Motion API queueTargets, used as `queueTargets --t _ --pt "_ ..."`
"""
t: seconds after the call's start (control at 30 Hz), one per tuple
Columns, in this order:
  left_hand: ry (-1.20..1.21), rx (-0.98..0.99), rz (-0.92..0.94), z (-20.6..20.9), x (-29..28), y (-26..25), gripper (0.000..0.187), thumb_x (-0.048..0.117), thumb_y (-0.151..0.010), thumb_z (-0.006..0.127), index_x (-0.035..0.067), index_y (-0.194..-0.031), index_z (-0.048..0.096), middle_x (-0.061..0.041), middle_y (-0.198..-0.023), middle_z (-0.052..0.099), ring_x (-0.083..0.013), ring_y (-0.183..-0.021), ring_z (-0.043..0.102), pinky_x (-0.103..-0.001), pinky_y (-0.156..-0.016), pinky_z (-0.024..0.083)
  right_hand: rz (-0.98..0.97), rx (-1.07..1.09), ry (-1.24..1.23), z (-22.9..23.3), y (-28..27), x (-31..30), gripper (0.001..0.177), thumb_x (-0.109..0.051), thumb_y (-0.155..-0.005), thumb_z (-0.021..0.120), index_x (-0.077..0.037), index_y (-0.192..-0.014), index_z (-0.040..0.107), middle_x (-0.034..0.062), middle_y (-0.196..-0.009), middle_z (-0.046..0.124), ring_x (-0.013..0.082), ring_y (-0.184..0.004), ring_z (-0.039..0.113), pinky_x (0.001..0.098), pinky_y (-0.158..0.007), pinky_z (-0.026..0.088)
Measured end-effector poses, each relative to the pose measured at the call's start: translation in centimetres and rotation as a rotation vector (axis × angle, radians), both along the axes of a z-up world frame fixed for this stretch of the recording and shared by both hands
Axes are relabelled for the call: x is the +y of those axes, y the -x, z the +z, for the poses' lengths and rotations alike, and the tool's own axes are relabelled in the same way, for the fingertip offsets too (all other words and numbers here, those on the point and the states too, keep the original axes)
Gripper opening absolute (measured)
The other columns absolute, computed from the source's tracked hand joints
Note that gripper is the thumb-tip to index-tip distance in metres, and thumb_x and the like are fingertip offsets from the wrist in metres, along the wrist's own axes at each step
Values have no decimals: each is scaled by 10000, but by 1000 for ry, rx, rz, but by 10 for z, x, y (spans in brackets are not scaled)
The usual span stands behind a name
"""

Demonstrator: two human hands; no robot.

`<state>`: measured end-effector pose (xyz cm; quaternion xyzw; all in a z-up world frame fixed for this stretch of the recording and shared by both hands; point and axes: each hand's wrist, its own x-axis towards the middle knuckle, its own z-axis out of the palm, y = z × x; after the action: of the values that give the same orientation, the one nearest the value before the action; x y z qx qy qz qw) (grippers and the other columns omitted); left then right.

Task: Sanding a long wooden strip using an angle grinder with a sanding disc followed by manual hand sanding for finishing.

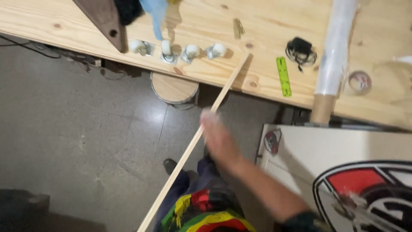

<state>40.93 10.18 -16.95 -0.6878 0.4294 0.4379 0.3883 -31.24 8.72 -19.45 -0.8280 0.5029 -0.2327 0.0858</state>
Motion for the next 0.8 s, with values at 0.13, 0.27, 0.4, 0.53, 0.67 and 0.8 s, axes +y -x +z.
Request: queueTargets --t 0.13,0.27,0.4,0.53,0.67,0.8 --pt "-28 9 -40 -7 -33 32 527 600 -928 486 333 -1290 760 -33 -1245 706 -168 -1143 701 -235 -975 444 -178 84 175 -49 102 -104 482 -45 -1073 440 58 -1542 398 312 -1565 393 459 -1455 363 554 -1212 292" --pt "-92 46 -80 -42 -39 43 519 588 -926 490 329 -1286 759 -29 -1237 705 -162 -1133 699 -232 -967 445 -220 -256 23 -10 65 -75 471 -113 -1093 334 18 -1543 386 262 -1568 428 396 -1477 372 493 -1254 281" --pt "-112 88 -27 -66 -9 54 511 576 -923 493 326 -1282 757 -25 -1229 705 -157 -1123 698 -229 -959 445 -91 150 56 -25 28 -20 440 -56 -1020 483 72 -1440 503 341 -1469 505 467 -1371 503 531 -1138 431" --pt "-114 116 -34 -62 -24 59 504 565 -921 497 322 -1278 756 -21 -1221 704 -151 -1113 696 -226 -952 445 -202 229 187 -74 131 -125 444 -124 -1062 443 43 -1469 497 274 -1486 513 394 -1417 463 465 -1211 350" --pt "-164 140 -55 -84 -21 65 496 553 -918 501 318 -1274 755 -18 -1213 703 -146 -1102 694 -223 -944 445 -263 665 233 -29 101 -99 463 -86 -1042 458 118 -1458 471 366 -1487 466 475 -1399 463 502 -1213 364" --pt "-183 176 -2 -103 12 77 488 541 -916 505 315 -1269 754 -14 -1205 702 -140 -1092 692 -220 -936 445 -63 375 67 -3 83 -59 500 -61 -1010 444 135 -1469 421 405 -1474 445 527 -1374 463 567 -1156 402"
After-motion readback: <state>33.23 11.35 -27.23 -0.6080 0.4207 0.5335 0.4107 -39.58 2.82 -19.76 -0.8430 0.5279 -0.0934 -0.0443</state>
